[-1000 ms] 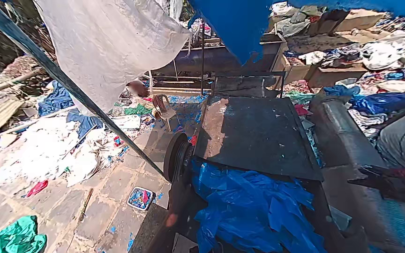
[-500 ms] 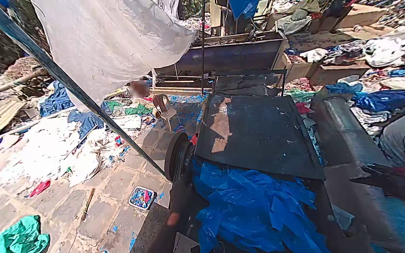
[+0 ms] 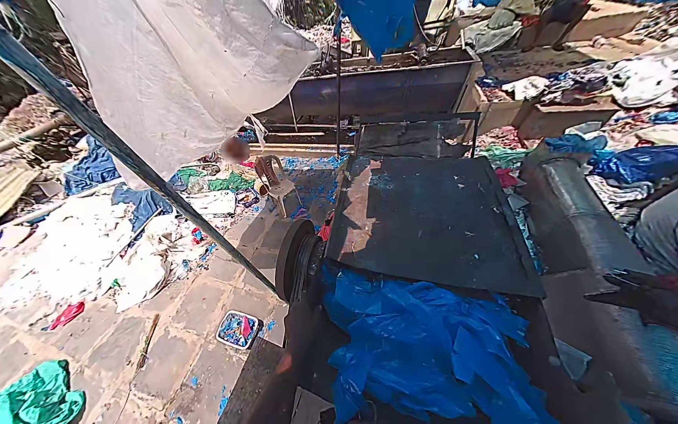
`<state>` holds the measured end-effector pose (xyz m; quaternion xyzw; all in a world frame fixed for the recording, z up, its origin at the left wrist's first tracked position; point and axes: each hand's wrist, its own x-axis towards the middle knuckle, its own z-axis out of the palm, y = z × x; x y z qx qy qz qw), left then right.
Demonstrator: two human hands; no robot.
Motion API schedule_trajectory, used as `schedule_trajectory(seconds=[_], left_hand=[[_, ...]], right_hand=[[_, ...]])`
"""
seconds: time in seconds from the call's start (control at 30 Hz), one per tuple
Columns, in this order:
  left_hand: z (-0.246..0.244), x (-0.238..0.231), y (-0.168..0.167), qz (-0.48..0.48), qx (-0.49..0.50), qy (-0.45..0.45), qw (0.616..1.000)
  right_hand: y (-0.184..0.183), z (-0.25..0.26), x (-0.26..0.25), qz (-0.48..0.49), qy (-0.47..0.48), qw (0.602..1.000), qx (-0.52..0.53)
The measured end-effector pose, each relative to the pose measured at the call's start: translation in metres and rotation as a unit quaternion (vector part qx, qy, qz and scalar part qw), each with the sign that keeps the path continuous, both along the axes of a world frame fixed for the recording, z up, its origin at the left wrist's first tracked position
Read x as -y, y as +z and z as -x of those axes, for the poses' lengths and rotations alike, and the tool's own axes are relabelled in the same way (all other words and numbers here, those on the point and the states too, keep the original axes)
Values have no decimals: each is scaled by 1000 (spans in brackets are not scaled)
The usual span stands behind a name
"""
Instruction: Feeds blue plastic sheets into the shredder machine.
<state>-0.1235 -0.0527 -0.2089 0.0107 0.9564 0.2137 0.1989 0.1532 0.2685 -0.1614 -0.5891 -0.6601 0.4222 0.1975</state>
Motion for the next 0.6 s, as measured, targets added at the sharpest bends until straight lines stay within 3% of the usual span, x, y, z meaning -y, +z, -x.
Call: schedule_trajectory(seconds=[0.1,0.2,0.3,0.6], left_hand=[[0,0,-3,-5,-4,4,1000],[3,0,-9,0,-10,2,1000],[4,1,-15,5,-19,3,1000],[5,0,-18,3,-19,2,1000]], right_hand=[[-1,-2,1,1,2,1000,-5],[-32,-13,-18,-58,26,998,-1],[-27,-9,-22,-16,13,999,28],[-58,-15,-43,-18,18,999,26]])
